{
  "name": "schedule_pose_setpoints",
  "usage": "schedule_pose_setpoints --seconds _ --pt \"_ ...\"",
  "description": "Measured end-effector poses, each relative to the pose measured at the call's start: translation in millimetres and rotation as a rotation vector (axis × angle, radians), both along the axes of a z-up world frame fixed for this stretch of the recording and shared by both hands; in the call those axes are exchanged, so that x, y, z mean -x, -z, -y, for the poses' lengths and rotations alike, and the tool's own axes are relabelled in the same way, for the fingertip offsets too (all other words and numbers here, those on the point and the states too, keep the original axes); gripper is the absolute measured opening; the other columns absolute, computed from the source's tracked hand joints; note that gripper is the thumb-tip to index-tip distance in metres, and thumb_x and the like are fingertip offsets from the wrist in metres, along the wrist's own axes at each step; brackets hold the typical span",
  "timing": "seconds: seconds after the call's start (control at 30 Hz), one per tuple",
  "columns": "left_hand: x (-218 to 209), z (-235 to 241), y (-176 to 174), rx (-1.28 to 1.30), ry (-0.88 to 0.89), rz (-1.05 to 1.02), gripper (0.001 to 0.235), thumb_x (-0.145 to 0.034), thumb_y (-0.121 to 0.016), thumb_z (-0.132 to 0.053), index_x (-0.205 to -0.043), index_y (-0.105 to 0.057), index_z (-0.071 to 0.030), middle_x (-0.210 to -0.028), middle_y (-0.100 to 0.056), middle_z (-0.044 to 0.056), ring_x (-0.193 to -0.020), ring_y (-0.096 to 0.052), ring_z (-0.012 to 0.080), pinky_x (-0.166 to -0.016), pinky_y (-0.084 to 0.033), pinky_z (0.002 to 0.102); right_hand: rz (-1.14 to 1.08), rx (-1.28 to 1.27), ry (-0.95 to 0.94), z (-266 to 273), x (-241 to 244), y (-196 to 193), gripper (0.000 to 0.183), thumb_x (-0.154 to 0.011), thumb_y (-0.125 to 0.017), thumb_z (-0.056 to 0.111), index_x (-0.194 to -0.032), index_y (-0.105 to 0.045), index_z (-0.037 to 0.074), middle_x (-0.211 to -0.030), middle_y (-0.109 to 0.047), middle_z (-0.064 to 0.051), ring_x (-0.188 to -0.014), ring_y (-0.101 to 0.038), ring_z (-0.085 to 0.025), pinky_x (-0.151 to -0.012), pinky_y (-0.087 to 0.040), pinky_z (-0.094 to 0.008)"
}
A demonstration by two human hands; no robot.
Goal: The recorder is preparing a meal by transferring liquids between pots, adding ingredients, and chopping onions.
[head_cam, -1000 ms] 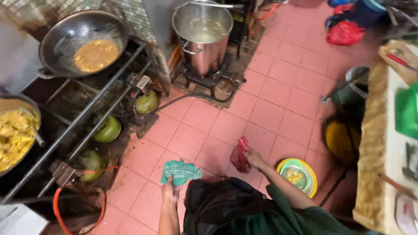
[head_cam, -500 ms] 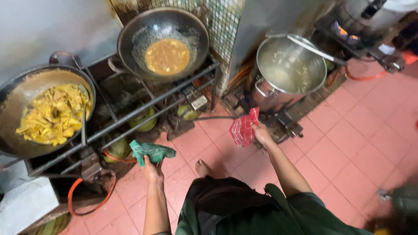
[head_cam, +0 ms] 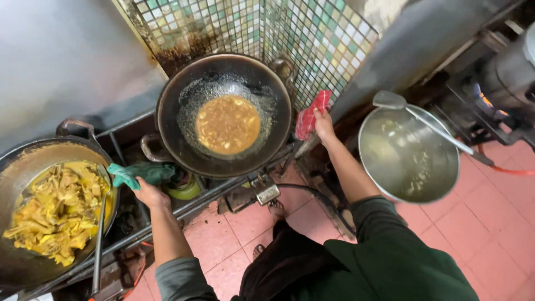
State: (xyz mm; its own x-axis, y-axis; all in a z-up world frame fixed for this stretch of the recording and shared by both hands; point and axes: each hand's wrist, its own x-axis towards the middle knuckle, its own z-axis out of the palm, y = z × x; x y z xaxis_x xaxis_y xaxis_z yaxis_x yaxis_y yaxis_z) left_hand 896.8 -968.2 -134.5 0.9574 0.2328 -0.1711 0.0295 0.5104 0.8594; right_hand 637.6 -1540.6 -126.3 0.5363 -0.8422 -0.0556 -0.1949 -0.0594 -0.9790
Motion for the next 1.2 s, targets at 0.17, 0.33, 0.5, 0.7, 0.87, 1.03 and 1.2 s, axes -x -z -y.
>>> schedule_pose_setpoints --seconds 0.17,0.33,0.5,0.7,0.87,1.03,1.2 --pt "-29.3 18.4 52.3 -0.135 0.053 -0.076 0.028 -0.104 -0.062 -0.020 -0.128 -0.062 -0.007 -0.108 -0.065 0.000 -0.096 -0.059 0.0145 -0.085 -0.050 0.032 -0.025 0.192 0.001 99.7 -135.0 32.1 0.041 -0.106 -0.055 0.038 -0.123 -0.065 0.003 -0.096 -0.068 -0.008 -0.086 -0.063 -0.024 -0.078 -0.050 -0.040" --pt "-23.0 30.8 59.1 -0.379 -0.020 -0.119 0.028 -0.105 -0.064 -0.023 -0.125 -0.067 -0.004 -0.098 -0.061 -0.003 -0.087 -0.049 0.0106 -0.077 -0.043 0.029 -0.043 -0.018 -0.241 153.1 -209.7 55.1 0.042 -0.109 -0.055 0.040 -0.122 -0.063 0.001 -0.086 -0.060 -0.004 -0.069 -0.057 -0.024 -0.065 -0.048 -0.046" --pt "-19.3 41.2 9.7 -0.580 0.030 0.037 0.033 -0.109 -0.059 -0.028 -0.127 -0.068 -0.002 -0.114 -0.068 -0.003 -0.104 -0.058 0.0084 -0.094 -0.043 0.023 0.044 -0.418 -0.344 141.1 -190.9 4.9 0.039 -0.108 -0.042 0.045 -0.124 -0.062 0.016 -0.107 -0.075 -0.001 -0.087 -0.073 -0.013 -0.076 -0.058 -0.033" --pt "-107.7 21.5 78.9 -0.306 -0.072 -0.220 0.026 -0.103 -0.071 -0.033 -0.105 -0.063 -0.009 -0.096 -0.067 0.007 -0.077 -0.062 0.0134 -0.067 -0.055 0.031 0.017 -0.114 -0.340 142.4 -208.9 30.0 0.017 -0.106 -0.061 0.019 -0.114 -0.072 0.008 -0.099 -0.076 -0.001 -0.084 -0.072 -0.012 -0.077 -0.058 -0.031" --pt "-85.3 1.2 9.1 -0.187 0.303 -0.310 0.028 -0.105 -0.064 -0.034 -0.113 -0.069 -0.008 -0.100 -0.072 0.005 -0.082 -0.067 0.0184 -0.073 -0.054 0.035 0.077 -0.164 -0.245 117.0 -167.4 4.2 0.018 -0.106 -0.058 0.016 -0.114 -0.070 0.005 -0.100 -0.075 -0.005 -0.086 -0.070 -0.015 -0.079 -0.057 -0.032" --pt "-16.3 -40.6 -49.7 -0.079 0.499 -0.271 0.038 -0.116 -0.056 -0.038 -0.135 -0.067 -0.008 -0.124 -0.075 0.006 -0.107 -0.072 0.0219 -0.098 -0.059 0.037 0.174 -0.186 -0.206 86.5 -101.1 -17.1 0.018 -0.106 -0.055 0.013 -0.115 -0.066 0.003 -0.103 -0.075 -0.006 -0.089 -0.072 -0.015 -0.084 -0.058 -0.032" --pt "96.1 -53.5 -119.7 -0.201 0.534 -0.112 0.041 -0.121 -0.043 -0.026 -0.149 -0.055 0.001 -0.131 -0.070 0.012 -0.108 -0.071 0.0237 -0.094 -0.062 0.037 0.089 -0.189 -0.256 48.0 -20.9 -48.2 0.020 -0.103 -0.061 0.014 -0.116 -0.065 0.001 -0.099 -0.074 -0.006 -0.085 -0.068 -0.014 -0.079 -0.055 -0.031"
